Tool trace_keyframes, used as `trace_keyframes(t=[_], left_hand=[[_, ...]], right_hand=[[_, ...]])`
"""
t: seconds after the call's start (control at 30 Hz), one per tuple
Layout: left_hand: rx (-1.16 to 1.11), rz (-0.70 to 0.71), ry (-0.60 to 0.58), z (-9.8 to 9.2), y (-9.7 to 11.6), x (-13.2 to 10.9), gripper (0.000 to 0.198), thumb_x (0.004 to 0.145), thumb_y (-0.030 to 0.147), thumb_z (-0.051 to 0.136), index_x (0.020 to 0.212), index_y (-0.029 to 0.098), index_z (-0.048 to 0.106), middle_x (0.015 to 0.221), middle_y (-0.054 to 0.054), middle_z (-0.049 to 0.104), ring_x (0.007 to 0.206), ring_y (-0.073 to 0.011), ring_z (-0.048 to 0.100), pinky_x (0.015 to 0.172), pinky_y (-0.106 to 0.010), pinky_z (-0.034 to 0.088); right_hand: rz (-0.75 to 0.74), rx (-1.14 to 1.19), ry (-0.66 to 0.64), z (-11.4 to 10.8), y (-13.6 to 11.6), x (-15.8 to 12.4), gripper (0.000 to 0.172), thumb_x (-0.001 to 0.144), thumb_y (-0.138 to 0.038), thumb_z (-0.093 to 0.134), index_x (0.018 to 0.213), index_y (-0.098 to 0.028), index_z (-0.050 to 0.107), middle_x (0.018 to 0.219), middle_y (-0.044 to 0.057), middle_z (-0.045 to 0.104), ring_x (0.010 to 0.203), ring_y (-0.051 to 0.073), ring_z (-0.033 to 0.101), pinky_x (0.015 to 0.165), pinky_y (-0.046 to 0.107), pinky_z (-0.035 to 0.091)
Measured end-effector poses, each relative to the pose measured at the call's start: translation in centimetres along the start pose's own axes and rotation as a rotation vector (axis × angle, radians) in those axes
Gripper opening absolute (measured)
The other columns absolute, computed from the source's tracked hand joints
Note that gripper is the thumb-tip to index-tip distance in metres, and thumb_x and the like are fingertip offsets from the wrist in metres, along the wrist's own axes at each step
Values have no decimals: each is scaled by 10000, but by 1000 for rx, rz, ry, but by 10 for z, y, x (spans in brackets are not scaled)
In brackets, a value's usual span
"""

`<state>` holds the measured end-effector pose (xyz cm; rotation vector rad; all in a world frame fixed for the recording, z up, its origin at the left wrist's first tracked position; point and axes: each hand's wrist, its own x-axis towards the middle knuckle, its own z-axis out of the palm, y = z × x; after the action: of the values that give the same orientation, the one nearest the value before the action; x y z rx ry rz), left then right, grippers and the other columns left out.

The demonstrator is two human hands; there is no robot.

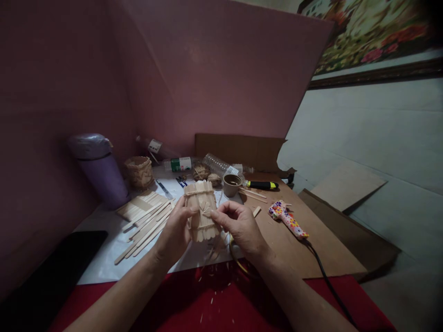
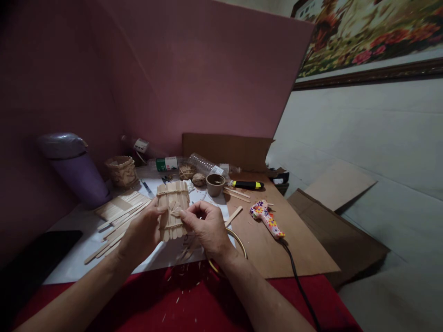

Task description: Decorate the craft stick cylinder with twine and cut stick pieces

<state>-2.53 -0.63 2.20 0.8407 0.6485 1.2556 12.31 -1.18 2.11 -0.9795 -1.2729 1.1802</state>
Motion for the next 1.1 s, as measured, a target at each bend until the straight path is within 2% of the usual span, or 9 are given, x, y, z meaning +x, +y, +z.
trace_keyframes(t=[0.3,0.53,0.87,1.1], left_hand=[[34,50,59,9,4,-4,447,671,202,679,1095,207,541,896,-17,677,873,-216,661,722,-302,546],[29,61,30,6,1,-3,524,665,192,710,1154,216,523,968,-40,685,894,-215,659,752,-309,533],[68,122,98,5,-3,1,614,550,228,834,1089,175,544,920,-70,706,796,-229,671,687,-325,549],[59,79,94,7,0,-2,580,605,231,772,1125,161,525,940,-96,711,772,-244,683,673,-368,574]], right_hand=[[-40,-55,50,4,1,-4,299,734,-419,702,639,-186,541,580,-48,478,554,103,406,534,259,330],[-42,-47,40,5,1,-6,307,740,-427,704,652,-185,537,595,-44,489,562,105,422,536,257,351],[-47,-19,26,5,0,-5,305,761,-440,699,668,-191,549,599,-44,486,556,104,422,531,245,352],[-81,-45,36,4,0,-6,331,836,-474,601,687,-180,579,622,-28,491,580,113,409,557,251,340]])
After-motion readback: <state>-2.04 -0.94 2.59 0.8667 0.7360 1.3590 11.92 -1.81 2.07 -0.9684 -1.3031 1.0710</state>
